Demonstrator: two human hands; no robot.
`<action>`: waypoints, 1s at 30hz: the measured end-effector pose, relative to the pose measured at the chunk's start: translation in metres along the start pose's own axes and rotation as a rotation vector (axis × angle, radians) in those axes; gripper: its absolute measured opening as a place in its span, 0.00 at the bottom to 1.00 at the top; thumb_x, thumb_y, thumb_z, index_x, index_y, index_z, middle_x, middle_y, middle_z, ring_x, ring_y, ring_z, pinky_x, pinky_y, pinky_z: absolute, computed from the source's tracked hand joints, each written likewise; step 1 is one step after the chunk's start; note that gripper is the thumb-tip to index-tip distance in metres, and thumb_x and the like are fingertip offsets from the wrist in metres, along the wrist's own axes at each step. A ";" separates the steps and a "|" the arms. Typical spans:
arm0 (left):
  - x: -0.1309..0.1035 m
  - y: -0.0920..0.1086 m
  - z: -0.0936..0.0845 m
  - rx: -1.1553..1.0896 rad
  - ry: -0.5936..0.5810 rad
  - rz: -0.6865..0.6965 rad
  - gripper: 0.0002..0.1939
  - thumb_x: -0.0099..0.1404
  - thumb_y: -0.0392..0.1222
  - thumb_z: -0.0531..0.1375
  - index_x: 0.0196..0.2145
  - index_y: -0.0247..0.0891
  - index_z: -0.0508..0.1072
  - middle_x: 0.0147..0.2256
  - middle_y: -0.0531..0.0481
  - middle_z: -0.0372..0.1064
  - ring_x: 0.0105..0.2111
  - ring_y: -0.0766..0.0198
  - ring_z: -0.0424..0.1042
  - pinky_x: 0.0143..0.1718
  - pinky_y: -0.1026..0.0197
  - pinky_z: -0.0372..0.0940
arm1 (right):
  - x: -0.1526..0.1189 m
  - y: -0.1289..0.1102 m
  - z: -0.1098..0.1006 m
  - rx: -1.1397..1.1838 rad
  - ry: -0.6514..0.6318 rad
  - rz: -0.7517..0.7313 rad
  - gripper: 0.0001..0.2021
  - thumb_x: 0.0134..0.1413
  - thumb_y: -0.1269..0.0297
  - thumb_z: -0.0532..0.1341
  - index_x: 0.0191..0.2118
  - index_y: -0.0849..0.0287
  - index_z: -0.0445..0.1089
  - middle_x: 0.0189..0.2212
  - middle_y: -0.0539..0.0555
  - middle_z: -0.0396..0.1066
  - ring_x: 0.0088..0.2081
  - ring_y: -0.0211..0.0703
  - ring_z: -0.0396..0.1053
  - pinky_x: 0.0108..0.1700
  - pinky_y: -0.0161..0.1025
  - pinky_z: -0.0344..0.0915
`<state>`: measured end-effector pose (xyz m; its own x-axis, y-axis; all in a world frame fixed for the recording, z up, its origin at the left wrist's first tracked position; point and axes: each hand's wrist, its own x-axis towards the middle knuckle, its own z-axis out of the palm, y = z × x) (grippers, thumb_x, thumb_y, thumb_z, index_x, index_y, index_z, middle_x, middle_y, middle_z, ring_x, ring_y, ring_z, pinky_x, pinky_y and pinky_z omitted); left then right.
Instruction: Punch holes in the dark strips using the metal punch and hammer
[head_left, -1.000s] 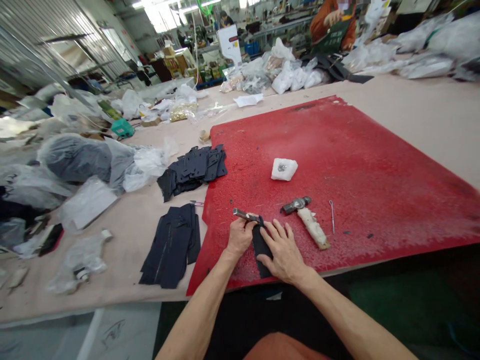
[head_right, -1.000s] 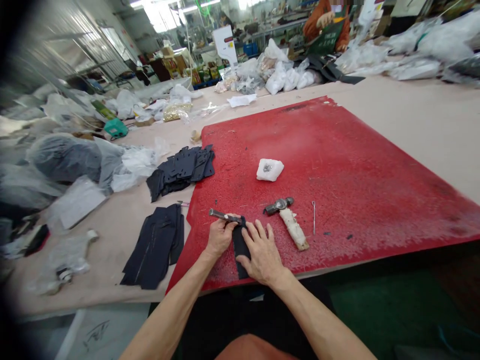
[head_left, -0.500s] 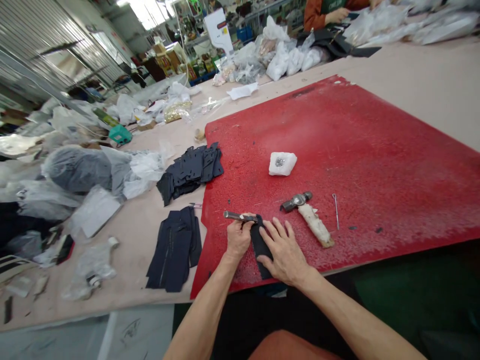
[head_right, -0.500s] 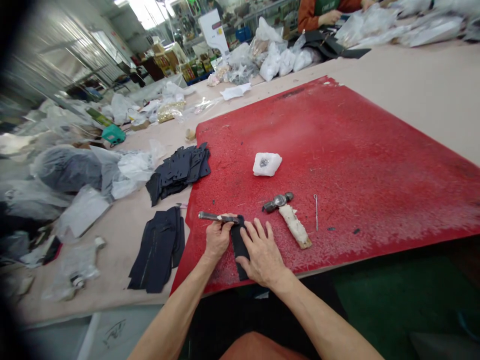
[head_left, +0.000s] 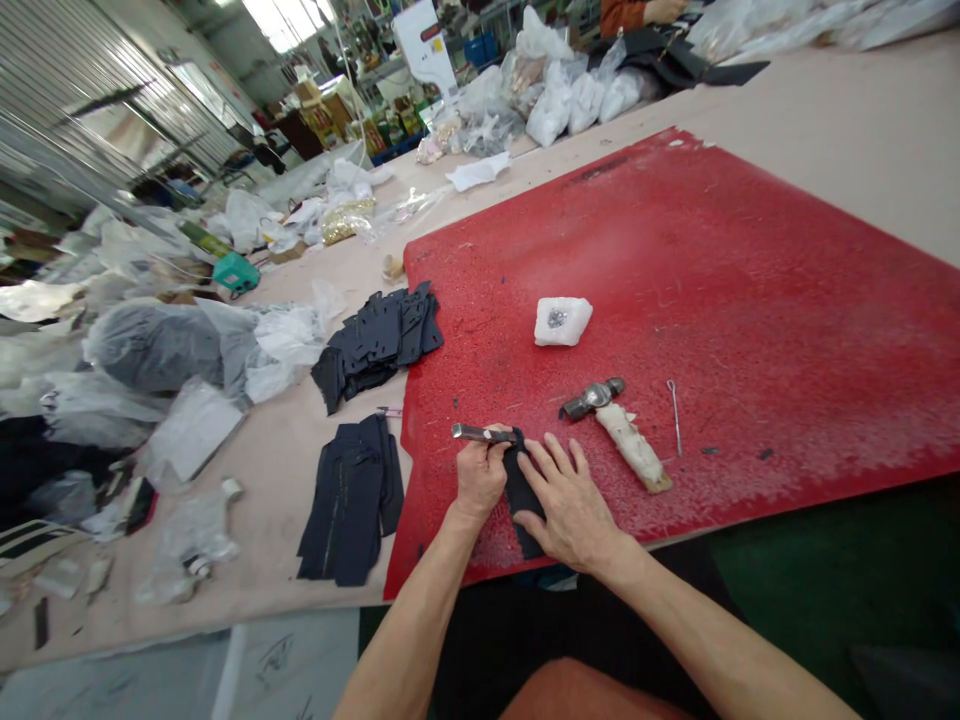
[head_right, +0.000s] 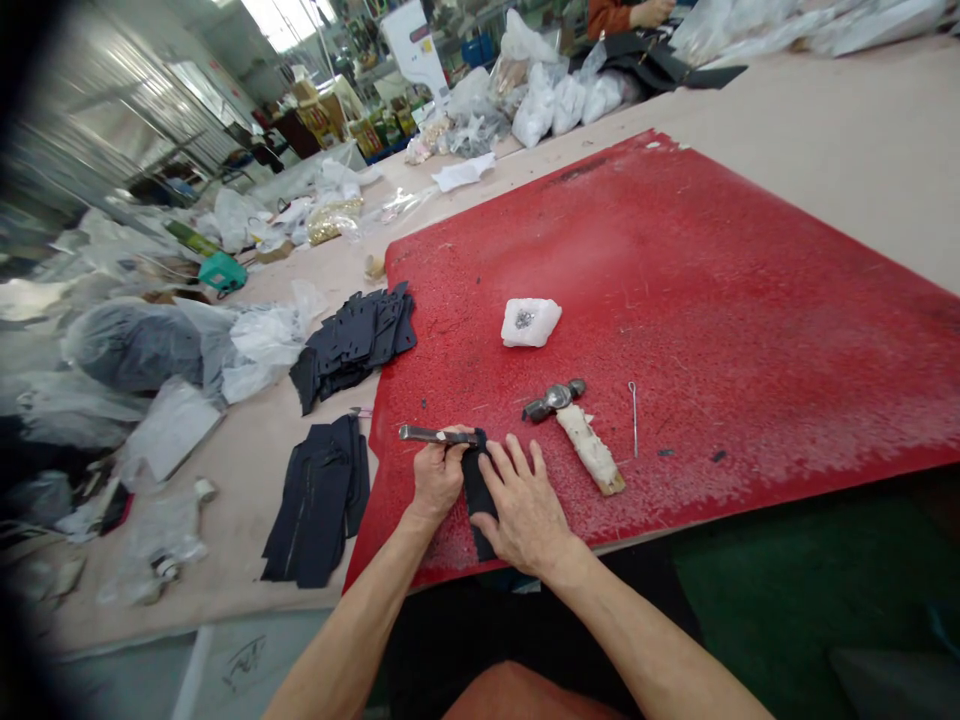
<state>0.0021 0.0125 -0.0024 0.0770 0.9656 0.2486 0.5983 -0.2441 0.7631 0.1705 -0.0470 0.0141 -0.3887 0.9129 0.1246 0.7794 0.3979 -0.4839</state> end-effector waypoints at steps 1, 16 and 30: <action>0.000 -0.001 0.001 0.021 -0.004 0.009 0.09 0.67 0.36 0.54 0.40 0.38 0.74 0.39 0.47 0.77 0.42 0.61 0.76 0.48 0.58 0.70 | 0.000 0.000 0.000 0.001 0.001 0.001 0.34 0.55 0.52 0.61 0.64 0.62 0.57 0.66 0.61 0.51 0.67 0.64 0.43 0.66 0.64 0.37; 0.001 -0.001 0.007 0.168 -0.013 0.067 0.08 0.65 0.35 0.54 0.39 0.39 0.72 0.38 0.46 0.77 0.39 0.59 0.77 0.44 0.59 0.71 | -0.010 0.039 -0.043 -0.122 0.242 0.228 0.25 0.55 0.59 0.61 0.58 0.62 0.62 0.56 0.67 0.63 0.54 0.63 0.61 0.52 0.56 0.59; -0.004 -0.001 0.005 0.091 0.031 0.053 0.08 0.63 0.32 0.56 0.37 0.42 0.72 0.32 0.50 0.76 0.34 0.61 0.77 0.37 0.63 0.69 | 0.001 0.044 -0.081 1.257 -0.017 0.930 0.27 0.42 0.59 0.65 0.50 0.59 0.61 0.21 0.47 0.66 0.17 0.34 0.61 0.16 0.30 0.55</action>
<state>0.0058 0.0093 -0.0071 0.0865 0.9478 0.3068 0.6641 -0.2844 0.6914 0.2438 -0.0209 0.0632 -0.0339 0.7812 -0.6233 -0.1520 -0.6205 -0.7694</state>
